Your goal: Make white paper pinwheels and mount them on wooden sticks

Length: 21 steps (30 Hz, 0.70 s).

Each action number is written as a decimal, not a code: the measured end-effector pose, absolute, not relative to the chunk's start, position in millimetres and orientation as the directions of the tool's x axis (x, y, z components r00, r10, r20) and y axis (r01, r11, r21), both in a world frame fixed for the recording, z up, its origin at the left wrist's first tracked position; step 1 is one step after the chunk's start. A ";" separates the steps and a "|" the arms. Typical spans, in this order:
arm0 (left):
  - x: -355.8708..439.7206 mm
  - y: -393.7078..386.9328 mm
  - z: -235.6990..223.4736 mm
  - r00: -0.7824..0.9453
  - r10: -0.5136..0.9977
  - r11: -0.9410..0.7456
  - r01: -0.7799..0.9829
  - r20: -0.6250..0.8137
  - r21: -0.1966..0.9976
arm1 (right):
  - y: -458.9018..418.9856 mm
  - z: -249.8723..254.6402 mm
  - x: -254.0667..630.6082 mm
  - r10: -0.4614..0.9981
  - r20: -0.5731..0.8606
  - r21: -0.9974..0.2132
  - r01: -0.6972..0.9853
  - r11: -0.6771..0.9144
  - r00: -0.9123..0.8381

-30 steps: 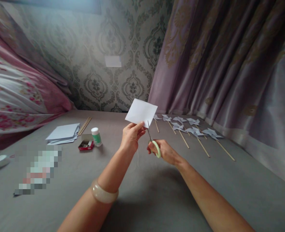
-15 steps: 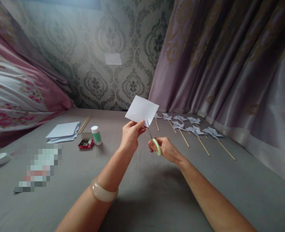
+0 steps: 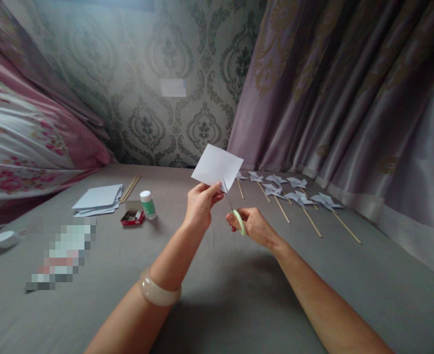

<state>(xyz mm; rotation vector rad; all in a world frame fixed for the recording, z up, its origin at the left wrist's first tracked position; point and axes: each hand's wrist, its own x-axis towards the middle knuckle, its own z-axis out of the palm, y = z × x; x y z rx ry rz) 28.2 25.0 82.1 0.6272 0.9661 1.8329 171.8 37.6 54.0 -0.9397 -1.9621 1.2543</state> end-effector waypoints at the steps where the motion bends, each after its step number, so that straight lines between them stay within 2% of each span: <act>1: 28.3 25.0 82.0 -0.432 0.902 -0.252 -0.499 0.014 0.829 | 37.5 53.9 171.7 0.824 0.124 -0.927 0.231 0.295 -0.552; 21: 27.6 26.0 80.1 -0.437 0.899 -0.274 -0.481 0.043 0.833 | 35.7 52.9 166.5 0.879 0.101 -0.906 0.322 0.275 -0.466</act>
